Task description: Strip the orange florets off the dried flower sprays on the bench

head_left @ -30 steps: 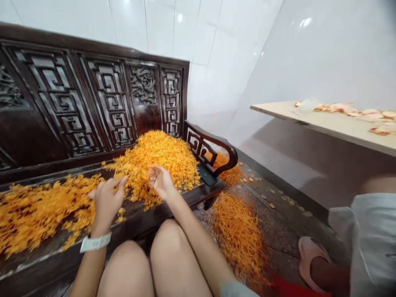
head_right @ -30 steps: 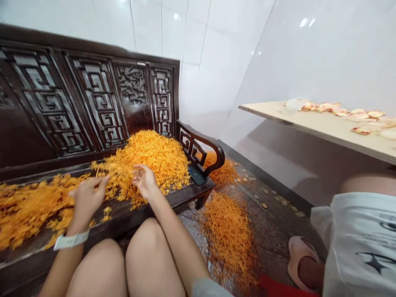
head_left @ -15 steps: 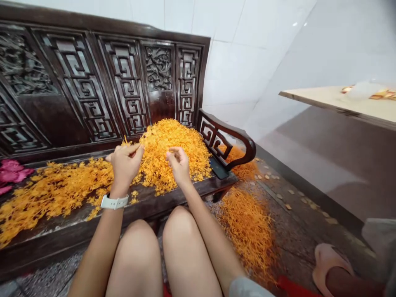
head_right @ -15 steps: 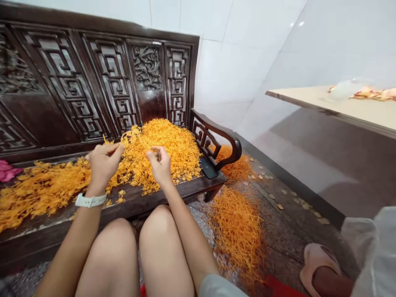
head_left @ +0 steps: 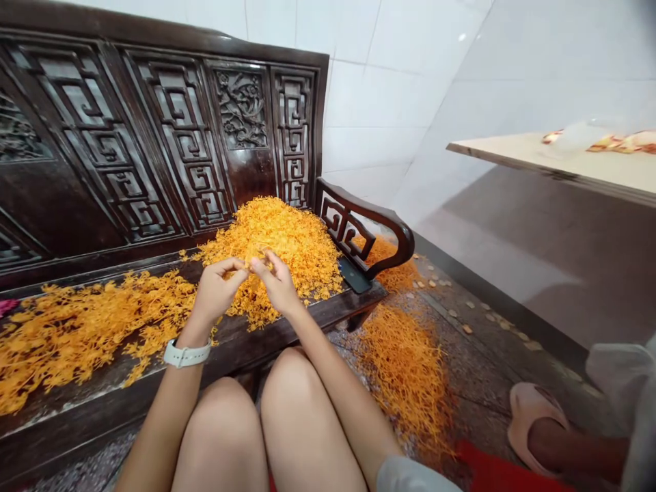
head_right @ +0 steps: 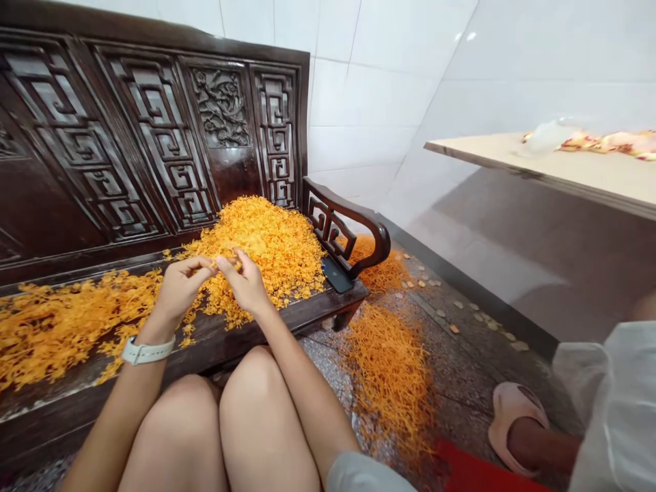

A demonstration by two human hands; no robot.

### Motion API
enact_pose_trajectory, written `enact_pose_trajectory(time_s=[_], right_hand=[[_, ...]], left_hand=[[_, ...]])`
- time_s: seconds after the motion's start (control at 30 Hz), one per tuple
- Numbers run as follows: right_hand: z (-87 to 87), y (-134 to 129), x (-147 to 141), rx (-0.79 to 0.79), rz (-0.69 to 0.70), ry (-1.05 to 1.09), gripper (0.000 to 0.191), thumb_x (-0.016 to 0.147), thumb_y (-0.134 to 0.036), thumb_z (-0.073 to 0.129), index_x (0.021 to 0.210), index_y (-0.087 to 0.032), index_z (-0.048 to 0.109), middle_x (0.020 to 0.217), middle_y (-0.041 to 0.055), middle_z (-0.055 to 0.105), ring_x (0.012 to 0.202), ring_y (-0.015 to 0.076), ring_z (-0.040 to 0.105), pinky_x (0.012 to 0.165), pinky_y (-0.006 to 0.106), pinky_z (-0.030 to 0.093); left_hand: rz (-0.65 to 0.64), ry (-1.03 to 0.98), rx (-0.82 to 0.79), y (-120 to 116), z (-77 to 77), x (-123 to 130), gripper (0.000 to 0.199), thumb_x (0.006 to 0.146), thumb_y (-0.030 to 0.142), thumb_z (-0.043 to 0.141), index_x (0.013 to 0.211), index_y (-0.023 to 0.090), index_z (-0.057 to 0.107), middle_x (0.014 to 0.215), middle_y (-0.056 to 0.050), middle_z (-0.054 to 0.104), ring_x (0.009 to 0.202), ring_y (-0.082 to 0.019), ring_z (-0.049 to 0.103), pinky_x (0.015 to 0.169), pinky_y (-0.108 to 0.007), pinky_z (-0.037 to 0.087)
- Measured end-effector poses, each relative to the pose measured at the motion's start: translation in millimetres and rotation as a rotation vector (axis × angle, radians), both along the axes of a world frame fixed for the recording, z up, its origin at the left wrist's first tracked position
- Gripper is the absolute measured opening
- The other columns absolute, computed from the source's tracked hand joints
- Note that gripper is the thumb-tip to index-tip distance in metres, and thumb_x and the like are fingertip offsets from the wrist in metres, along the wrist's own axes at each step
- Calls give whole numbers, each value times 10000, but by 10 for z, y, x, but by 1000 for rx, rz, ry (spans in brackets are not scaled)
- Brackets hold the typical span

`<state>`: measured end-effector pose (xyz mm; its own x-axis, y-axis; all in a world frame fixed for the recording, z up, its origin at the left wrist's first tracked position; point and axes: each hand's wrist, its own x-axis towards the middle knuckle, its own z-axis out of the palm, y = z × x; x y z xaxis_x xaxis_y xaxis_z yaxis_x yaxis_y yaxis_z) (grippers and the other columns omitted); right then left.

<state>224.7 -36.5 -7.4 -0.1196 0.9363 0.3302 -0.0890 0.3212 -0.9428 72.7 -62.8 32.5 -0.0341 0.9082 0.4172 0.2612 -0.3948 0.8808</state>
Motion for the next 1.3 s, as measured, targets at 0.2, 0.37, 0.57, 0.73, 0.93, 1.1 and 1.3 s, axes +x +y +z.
enact_pose_trajectory(time_s=[0.2,0.37,0.57,0.73,0.93,1.1,1.3], right_hand=[[16,-28,-5,18,-21,-17,553,904,-614,761,1262,-212,632,1195,81,680,1086,220,655,1022,378,517],[40,-27,24,62,-79,-33,502,924,-589,754,1227,-210,624,1034,25,634,911,172,613,857,312,503],[14,13,95,160,-217,-55,447,1011,-577,654,788,-204,552,747,-37,521,712,134,483,726,292,400],[30,-22,65,139,-166,-127,512,1053,-646,538,766,-229,459,705,-44,424,660,135,416,656,301,337],[39,-4,77,140,-224,-223,600,1057,-706,469,703,-232,363,633,-46,342,609,128,358,617,311,271],[113,-59,75,163,-350,-140,609,1064,-667,489,674,-232,320,623,-44,322,593,118,318,602,314,259],[374,-282,8,355,-358,-199,593,1101,-511,527,642,-213,297,592,-50,285,555,93,266,589,322,238]], left_hand=[[42,178,-43,-24,-79,38,251,832,337,655,642,183,596,612,40,529,623,-128,470,652,-285,369],[-65,212,-20,-70,-78,80,193,855,321,653,772,165,731,812,-18,749,799,-192,656,789,-302,474],[51,89,-42,-84,-96,65,259,915,388,711,958,164,834,914,-56,813,799,-194,685,762,-306,492],[-99,-454,-162,-44,-76,131,175,850,348,805,852,173,801,816,-44,753,686,-140,605,698,-264,490],[-300,-573,-312,-24,-138,145,445,886,546,828,709,162,689,654,-12,556,603,-112,476,590,-247,382],[-278,-527,-328,-2,-205,90,485,817,570,903,711,130,728,576,24,447,550,-75,363,533,-217,292],[-269,-903,-404,-49,-45,207,469,829,443,927,669,136,611,571,67,384,493,-31,287,455,-145,262]])
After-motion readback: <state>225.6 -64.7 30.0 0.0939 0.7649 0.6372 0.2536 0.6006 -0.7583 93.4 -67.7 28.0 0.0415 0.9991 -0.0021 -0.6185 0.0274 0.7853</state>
